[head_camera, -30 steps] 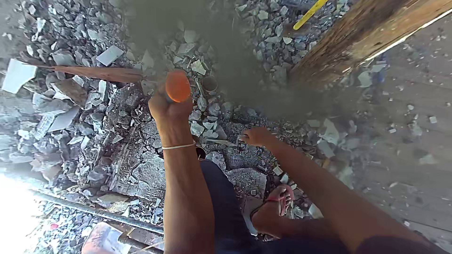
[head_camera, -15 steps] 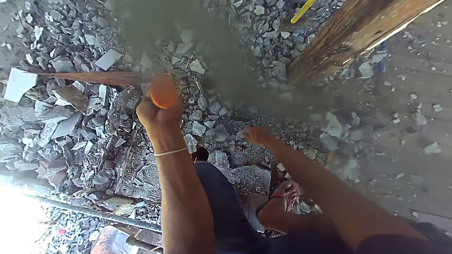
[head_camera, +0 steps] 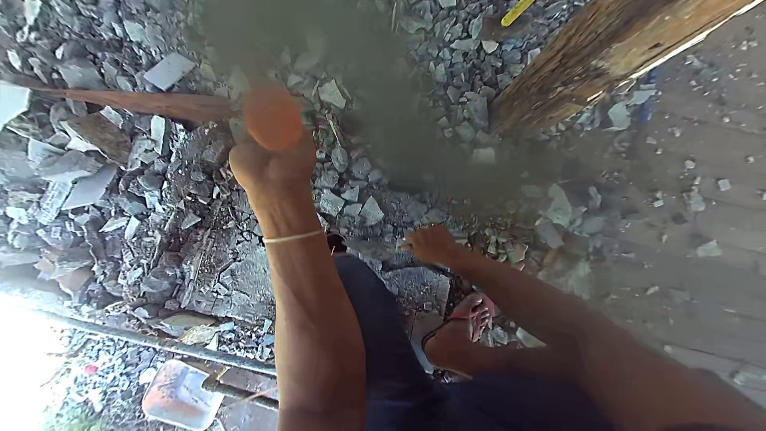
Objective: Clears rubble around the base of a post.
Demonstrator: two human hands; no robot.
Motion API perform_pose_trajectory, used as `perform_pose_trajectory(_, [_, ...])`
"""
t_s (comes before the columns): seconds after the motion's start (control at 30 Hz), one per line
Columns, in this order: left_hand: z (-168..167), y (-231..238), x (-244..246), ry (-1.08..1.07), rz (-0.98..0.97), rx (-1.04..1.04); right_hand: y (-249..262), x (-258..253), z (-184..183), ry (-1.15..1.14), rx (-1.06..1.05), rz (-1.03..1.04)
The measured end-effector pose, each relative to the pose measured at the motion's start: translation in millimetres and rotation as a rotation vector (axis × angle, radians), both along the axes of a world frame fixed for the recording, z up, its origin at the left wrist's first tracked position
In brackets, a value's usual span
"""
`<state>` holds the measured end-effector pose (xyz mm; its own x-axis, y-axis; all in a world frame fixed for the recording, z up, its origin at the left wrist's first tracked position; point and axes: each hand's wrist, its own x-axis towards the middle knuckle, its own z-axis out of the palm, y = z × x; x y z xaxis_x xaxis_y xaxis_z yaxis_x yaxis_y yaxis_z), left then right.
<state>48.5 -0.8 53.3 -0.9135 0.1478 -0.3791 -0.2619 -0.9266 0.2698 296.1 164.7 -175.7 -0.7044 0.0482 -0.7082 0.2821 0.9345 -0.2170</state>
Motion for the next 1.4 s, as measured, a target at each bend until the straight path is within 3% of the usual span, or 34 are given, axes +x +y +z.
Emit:
perform_pose_trajectory(0.13, [5,9,9,-0.004,0.021,-0.023,-13,7,-16,-0.018,0.075,-0.161])
perform_pose_trajectory(0.23, [6,7,7,0.013,0.001,-0.051,-15,-1,-4,-0.094,0.037,-0.157])
perform_pose_trajectory(0.4, [-5,4,2,0.002,0.002,-0.043,-2,-19,-2,-0.022,0.072,-0.11])
perform_pose_trajectory(0.57, [-6,9,1,-0.041,0.027,-0.024,-80,33,-26,-0.135,-0.083,-0.4])
perform_pose_trajectory(0.7, [-7,8,10,0.041,-0.03,-0.016,-117,57,-48,-0.182,-0.202,-0.602])
perform_pose_trajectory(0.8, [5,13,13,0.008,-0.015,-0.06,-127,60,-55,-0.144,-0.277,-0.737])
perform_pose_trajectory(0.9, [3,14,17,0.001,-0.009,-0.077,-133,60,-58,0.071,-0.463,-1.132])
perform_pose_trajectory(0.93, [3,16,14,0.017,-0.012,-0.056,-123,48,-52,0.116,-0.505,-1.178])
perform_pose_trajectory(1.0, [3,14,13,0.028,-0.015,-0.064,-90,36,-24,0.093,-0.527,-1.032])
perform_pose_trajectory(1.1, [-1,14,7,-0.014,-0.022,-0.016,-11,17,7,0.064,-0.4,-0.69])
perform_pose_trajectory(1.17, [-4,13,4,-0.036,-0.005,0.025,33,14,16,0.028,-0.284,-0.566])
perform_pose_trajectory(1.3, [-6,15,1,-0.007,0.027,0.004,81,24,6,-0.033,-0.123,-0.553])
perform_pose_trajectory(1.4, [-1,16,0,-0.034,0.037,-0.01,58,22,-14,-0.069,-0.108,-0.579])
